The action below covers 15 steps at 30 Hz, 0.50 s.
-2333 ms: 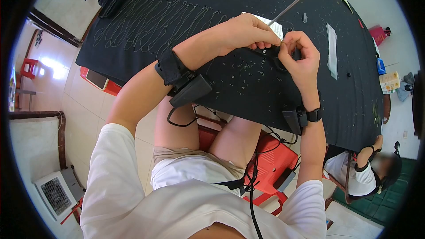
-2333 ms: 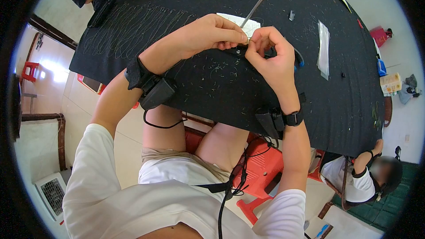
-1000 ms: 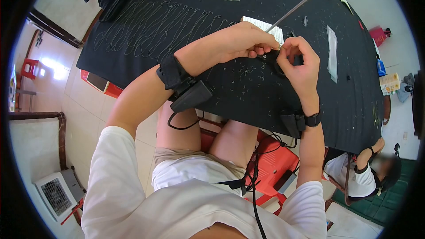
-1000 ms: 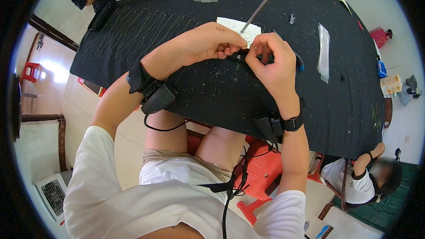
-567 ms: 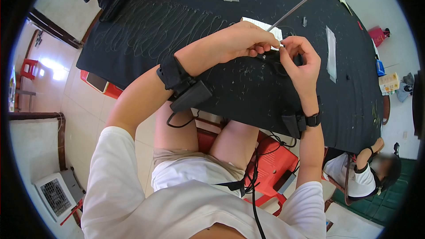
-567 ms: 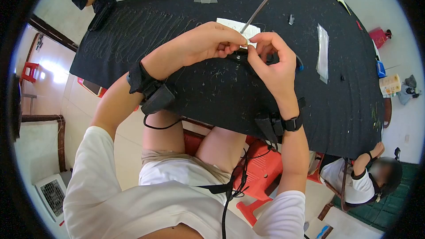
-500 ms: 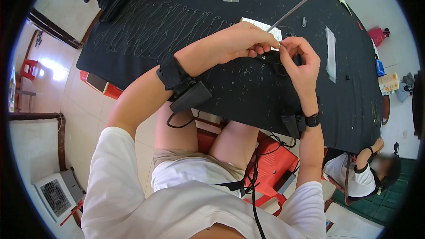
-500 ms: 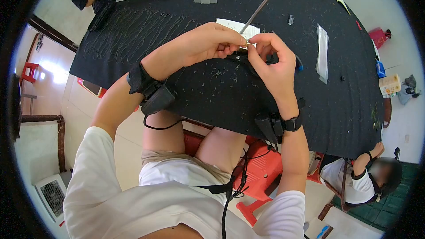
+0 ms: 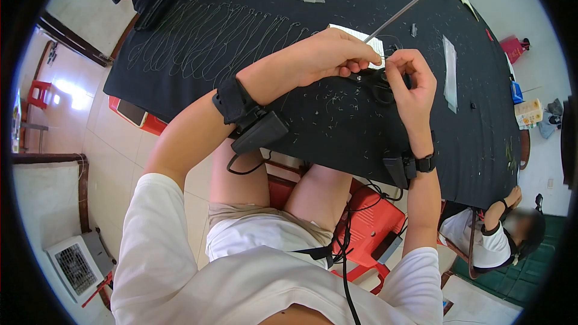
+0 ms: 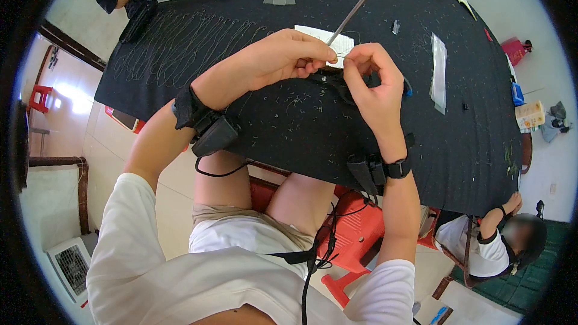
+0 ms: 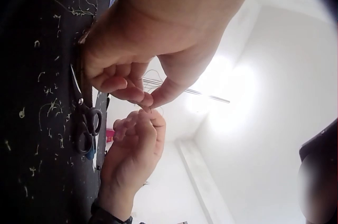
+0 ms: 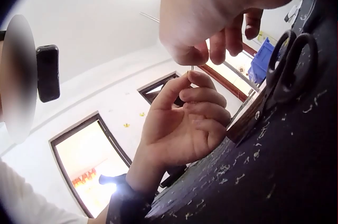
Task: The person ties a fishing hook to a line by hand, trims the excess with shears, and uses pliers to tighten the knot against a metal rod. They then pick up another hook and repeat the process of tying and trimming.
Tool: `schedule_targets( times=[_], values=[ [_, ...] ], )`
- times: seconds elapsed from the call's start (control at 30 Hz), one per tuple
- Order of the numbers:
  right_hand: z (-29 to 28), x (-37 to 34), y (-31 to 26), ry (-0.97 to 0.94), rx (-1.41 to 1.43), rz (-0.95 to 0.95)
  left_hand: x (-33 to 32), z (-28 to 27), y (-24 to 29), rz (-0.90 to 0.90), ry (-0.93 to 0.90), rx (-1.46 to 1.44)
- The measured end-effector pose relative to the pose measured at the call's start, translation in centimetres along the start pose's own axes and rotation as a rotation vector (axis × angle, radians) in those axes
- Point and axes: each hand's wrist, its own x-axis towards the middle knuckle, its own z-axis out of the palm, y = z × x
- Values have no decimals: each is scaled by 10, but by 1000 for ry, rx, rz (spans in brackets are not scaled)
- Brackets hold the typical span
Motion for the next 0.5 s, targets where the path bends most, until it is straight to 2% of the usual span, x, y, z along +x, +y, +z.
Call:
schedule_targets(
  times=[0.5],
  values=[
    [-4,-1,-2,8,92,44,-2,2,2,10,-13,35]
  ],
)
